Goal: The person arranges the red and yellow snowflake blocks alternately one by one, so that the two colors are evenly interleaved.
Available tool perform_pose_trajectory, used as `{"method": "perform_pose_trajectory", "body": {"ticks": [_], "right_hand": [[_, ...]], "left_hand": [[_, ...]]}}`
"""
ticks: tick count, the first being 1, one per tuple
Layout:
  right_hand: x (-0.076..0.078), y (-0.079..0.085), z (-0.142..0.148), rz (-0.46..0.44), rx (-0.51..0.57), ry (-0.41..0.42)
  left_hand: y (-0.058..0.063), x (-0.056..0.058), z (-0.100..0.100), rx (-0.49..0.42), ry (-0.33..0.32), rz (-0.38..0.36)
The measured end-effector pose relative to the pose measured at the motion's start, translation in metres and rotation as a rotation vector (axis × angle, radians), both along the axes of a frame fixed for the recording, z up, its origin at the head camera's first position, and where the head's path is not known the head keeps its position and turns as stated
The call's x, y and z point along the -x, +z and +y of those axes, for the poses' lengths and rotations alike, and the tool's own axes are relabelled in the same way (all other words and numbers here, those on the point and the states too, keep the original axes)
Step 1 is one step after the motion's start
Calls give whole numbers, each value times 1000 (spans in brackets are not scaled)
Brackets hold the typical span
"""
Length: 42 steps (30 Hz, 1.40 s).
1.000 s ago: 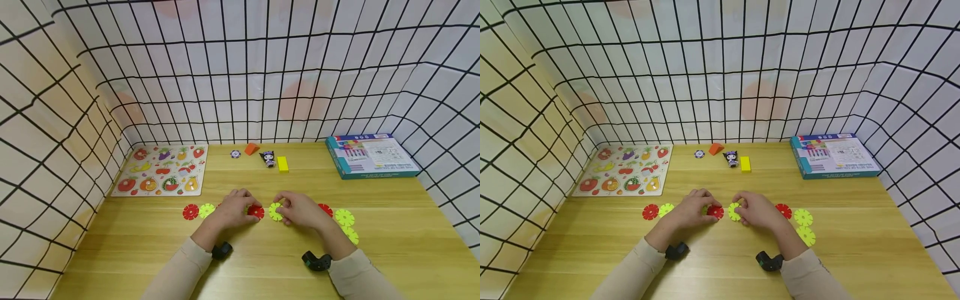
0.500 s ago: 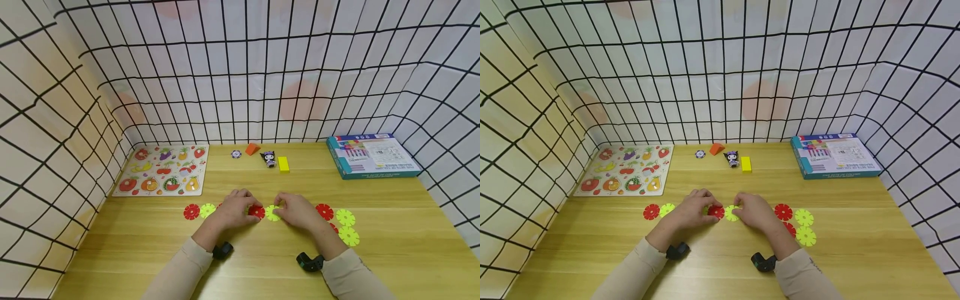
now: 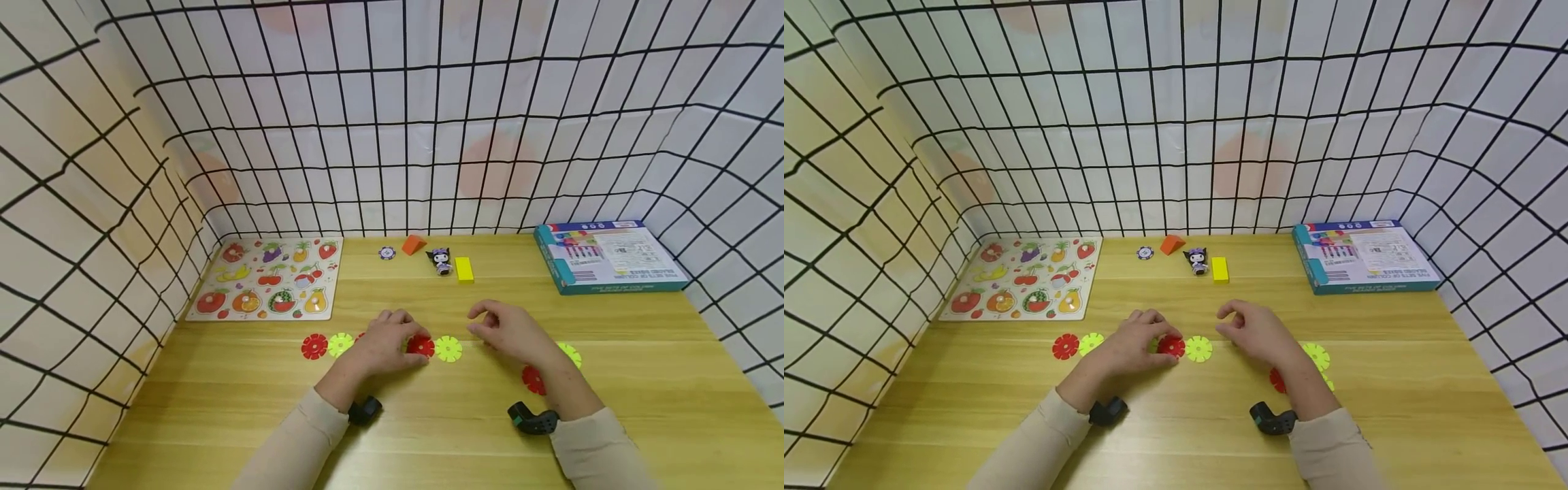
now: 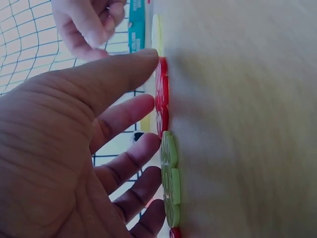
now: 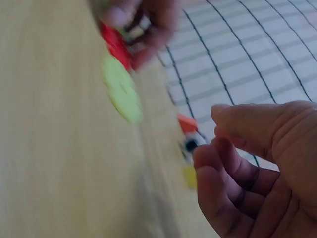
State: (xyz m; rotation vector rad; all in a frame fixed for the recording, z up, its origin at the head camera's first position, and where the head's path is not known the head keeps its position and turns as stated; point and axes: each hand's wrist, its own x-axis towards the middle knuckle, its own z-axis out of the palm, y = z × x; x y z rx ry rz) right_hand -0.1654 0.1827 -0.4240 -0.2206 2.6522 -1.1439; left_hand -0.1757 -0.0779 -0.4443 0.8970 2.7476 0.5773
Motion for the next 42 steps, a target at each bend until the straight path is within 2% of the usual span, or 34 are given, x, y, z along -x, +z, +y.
{"method": "perform_pose_trajectory", "body": {"ticks": [4, 9, 12, 16, 21, 25, 30, 42], "right_hand": [[-2, 1, 33, 26, 4, -13], [-5, -1, 73, 2, -82, 0], [-4, -1, 91, -37, -128, 15], [-5, -2, 106, -43, -173, 52], [-5, -9, 108, -46, -193, 121], [-5, -12, 103, -50, -175, 126], [-6, -13, 98, -65, -162, 100], [-6, -13, 90, -64, -217, 21]], "left_hand": [[0, -1, 1, -6, -4, 6], [0, -1, 8, -21, -4, -8], [2, 1, 15, -22, -3, -10], [4, 4, 29, -18, -1, -9], [5, 3, 41, -25, -6, -25], [2, 1, 45, -17, 1, -13], [-2, 0, 45, -2, 12, 13], [-1, -1, 47, 2, 10, 15]]}}
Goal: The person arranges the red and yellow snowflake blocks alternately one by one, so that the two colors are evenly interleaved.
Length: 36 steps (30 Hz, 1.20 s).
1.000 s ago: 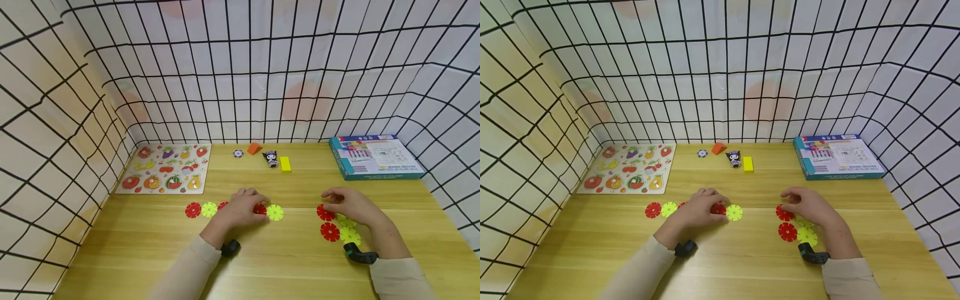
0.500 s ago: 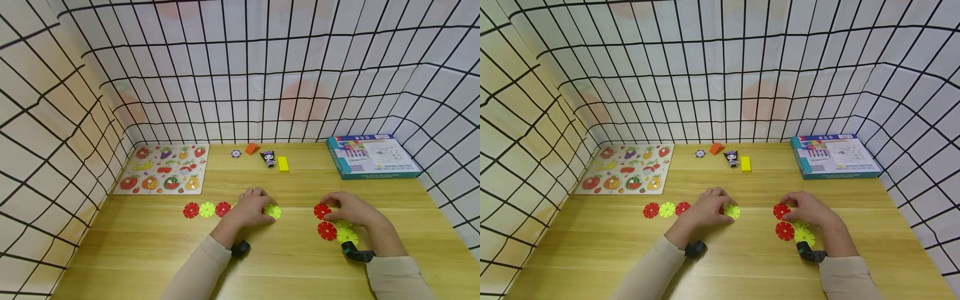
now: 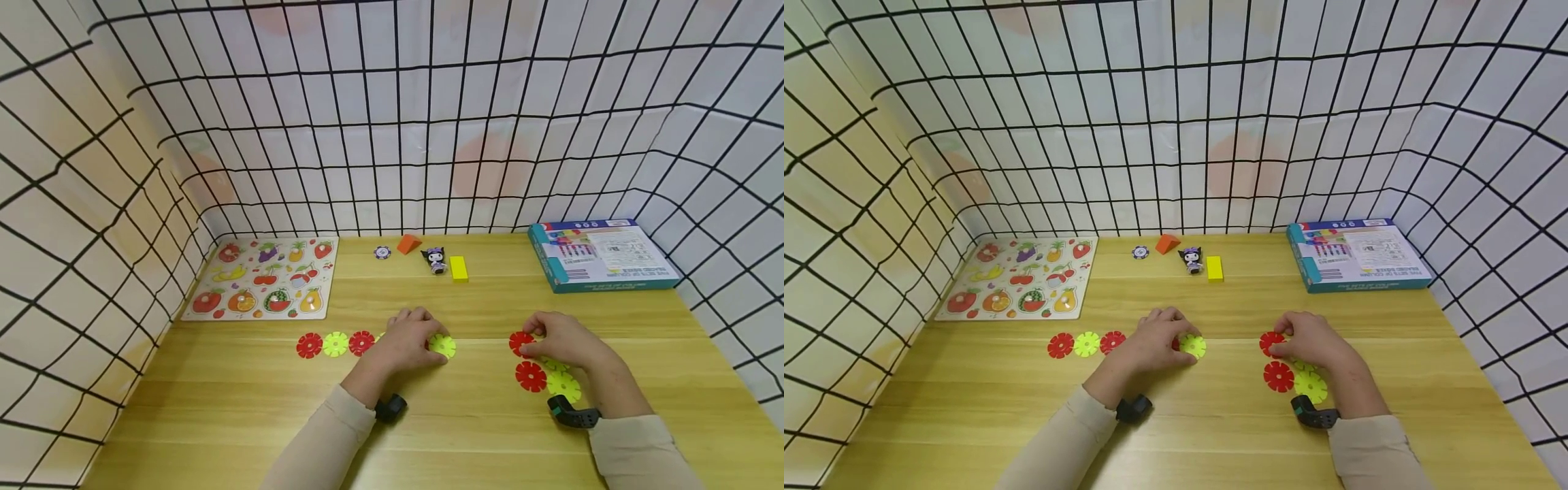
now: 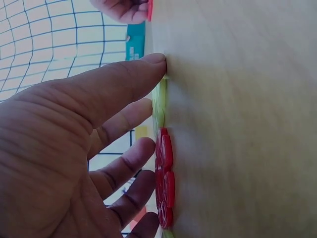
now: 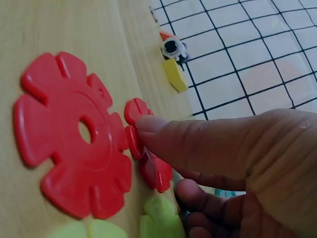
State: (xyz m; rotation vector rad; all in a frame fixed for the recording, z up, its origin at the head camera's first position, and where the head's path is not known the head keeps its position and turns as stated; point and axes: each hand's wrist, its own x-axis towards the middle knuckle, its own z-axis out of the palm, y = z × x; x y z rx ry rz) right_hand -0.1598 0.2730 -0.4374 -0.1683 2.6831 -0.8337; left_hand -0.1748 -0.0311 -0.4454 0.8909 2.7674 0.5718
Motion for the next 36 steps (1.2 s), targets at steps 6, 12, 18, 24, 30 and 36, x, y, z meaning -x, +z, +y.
{"method": "perform_pose_trajectory", "body": {"ticks": [6, 12, 18, 24, 30, 36], "right_hand": [[-2, -1, -4, 6, 7, -31], [-3, 1, -6, -1, -32, -65], [-3, 2, -9, -19, -9, -58], [-2, 2, -13, -7, 47, -55], [-1, 0, -27, 27, 112, -21], [-6, 0, -51, -68, 328, -37]], "left_hand": [[-2, 1, 1, 0, 0, 0], [-2, 1, 1, 8, 1, -5], [-1, 1, 0, 11, 0, 5], [1, 0, 0, 11, -1, -2], [3, -1, -1, 5, 1, -18], [2, 0, 0, 5, 2, -11]]}}
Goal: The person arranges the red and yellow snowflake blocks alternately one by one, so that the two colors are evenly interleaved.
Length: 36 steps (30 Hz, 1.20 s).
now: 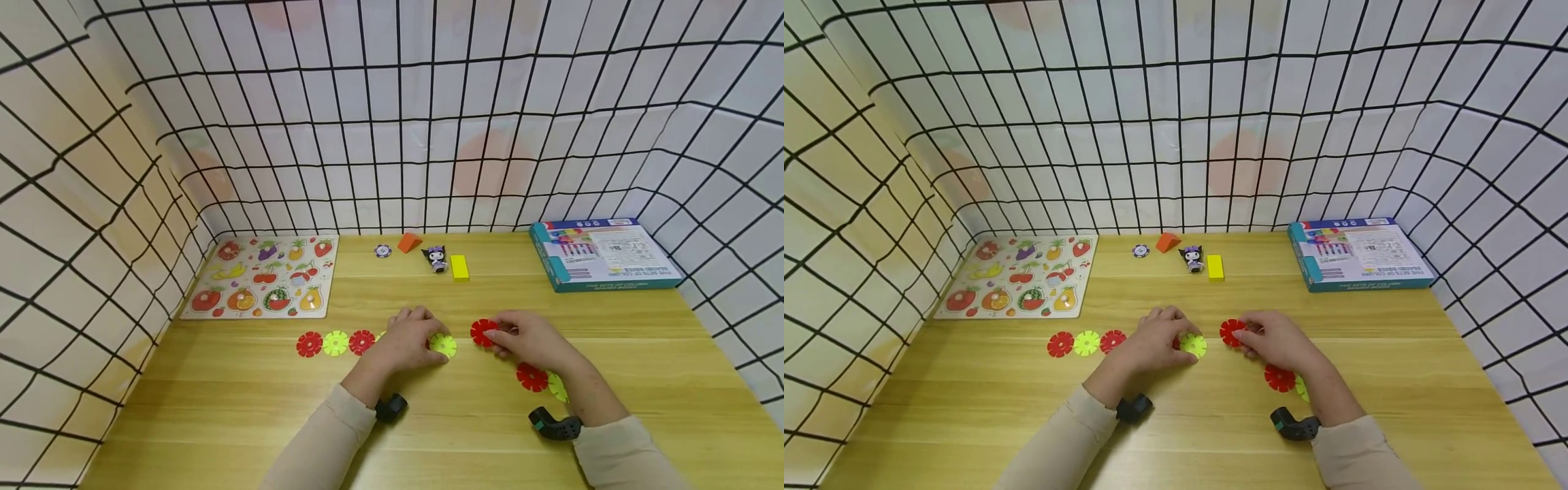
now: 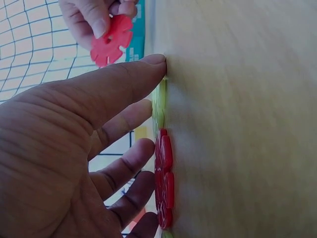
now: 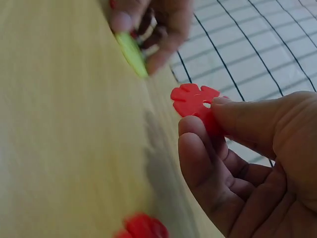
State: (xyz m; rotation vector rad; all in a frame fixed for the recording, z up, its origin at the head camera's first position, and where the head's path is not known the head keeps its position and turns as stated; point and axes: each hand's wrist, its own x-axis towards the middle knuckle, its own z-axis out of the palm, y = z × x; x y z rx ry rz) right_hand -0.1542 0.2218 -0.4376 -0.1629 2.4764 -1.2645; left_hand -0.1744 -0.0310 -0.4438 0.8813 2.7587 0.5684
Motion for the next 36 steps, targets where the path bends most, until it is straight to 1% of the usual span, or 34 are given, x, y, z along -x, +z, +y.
{"method": "perform_pose_trajectory", "body": {"ticks": [1, 2, 5, 9, 13, 16, 18, 21, 26, 31, 36], "right_hand": [[-1, -1, -4, -7, 21, 1], [-1, -2, -8, -3, 21, 8], [-3, -6, -17, 23, -24, 16], [-4, -10, -24, 96, -153, 11], [-5, -11, -29, 120, -250, -32], [-5, -11, -31, 111, -275, -53], [-5, -10, -32, 110, -282, -51], [-5, -8, -29, 107, -276, -26], [-1, 0, -10, 88, -248, -15], [0, 11, 28, 84, -225, -4], [-3, 21, 61, 84, -254, 27]], "left_hand": [[0, 0, 0, 0, 1, 0], [0, 1, 0, 1, 0, 2], [-1, 1, 0, 3, 0, 5], [-1, 0, 1, 0, 1, 7], [0, 0, 2, -2, 5, 0], [0, 0, 1, -1, 8, -4], [0, 0, 1, -2, 10, -5], [0, 0, 0, -7, 11, -9], [-1, 1, -1, 0, 10, -13], [-1, 1, -1, 5, 2, -19], [-2, 1, 2, 10, -11, -13]]}}
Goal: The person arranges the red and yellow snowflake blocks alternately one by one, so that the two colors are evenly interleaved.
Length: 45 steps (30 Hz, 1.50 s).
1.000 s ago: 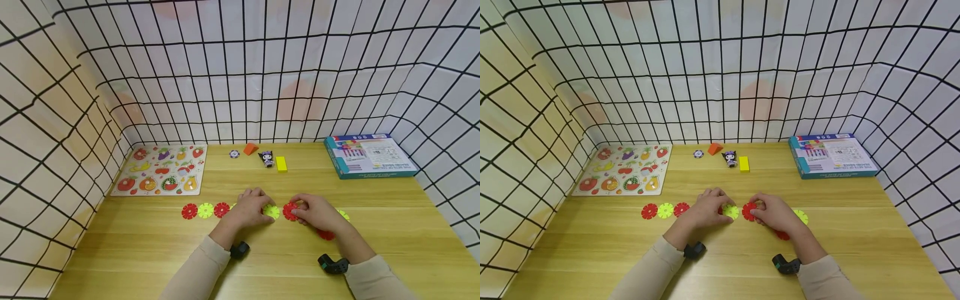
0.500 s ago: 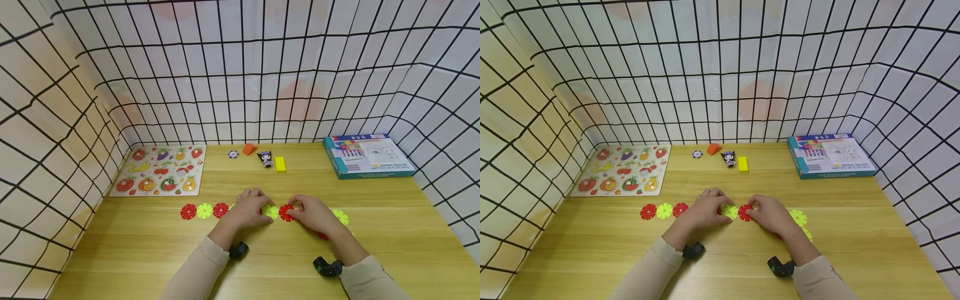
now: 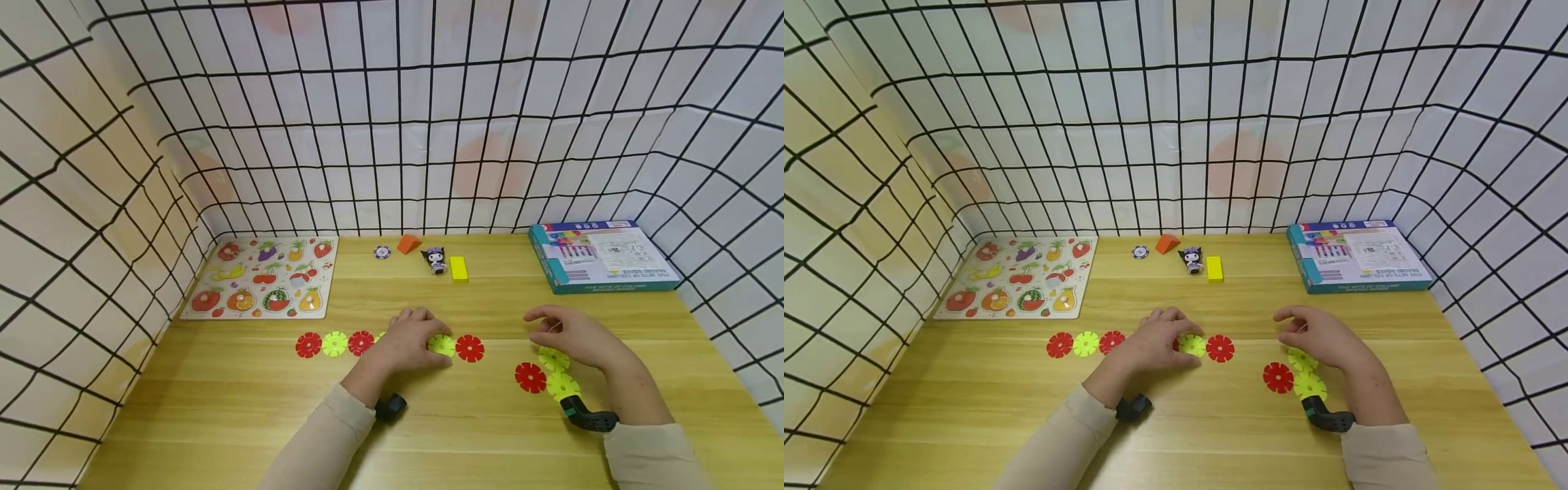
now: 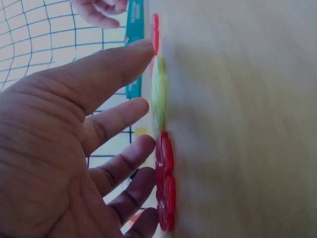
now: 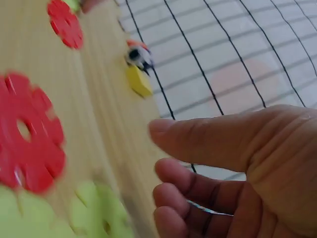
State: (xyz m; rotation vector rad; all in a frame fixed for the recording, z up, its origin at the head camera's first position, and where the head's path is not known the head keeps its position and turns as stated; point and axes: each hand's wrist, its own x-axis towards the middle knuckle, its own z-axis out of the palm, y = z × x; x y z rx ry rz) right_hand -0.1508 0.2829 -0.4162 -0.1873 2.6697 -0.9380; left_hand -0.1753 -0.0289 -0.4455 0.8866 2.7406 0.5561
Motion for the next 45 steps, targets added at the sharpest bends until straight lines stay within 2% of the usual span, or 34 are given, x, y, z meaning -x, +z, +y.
{"method": "perform_pose_trajectory", "body": {"ticks": [3, 8, 11, 22, 27, 33, 41, 43, 45], "right_hand": [[-3, -1, 14, -6, -9, 30], [-5, -14, 33, -41, -6, 123], [-6, -19, 38, -67, -6, 135], [-8, -22, 30, -68, -98, 30], [-8, -22, 28, -82, -95, 4], [-8, -21, 30, -69, -25, -33], [-7, -13, 23, 108, 54, -66], [-8, -12, 15, 105, 105, -86], [-8, -12, 5, 64, 181, -104]], "left_hand": [[-1, 0, 4, -8, -2, 4], [-2, 0, 15, -29, 7, 14], [-2, 0, 23, -37, 22, 27], [1, -6, 35, 16, 34, 61], [0, -6, 35, 19, 35, 50], [-3, -5, 34, 1, 35, 44], [-5, -4, 35, -7, 36, 33], [-5, -5, 35, -14, 35, 33], [-4, -5, 36, -20, 36, 36]]}}
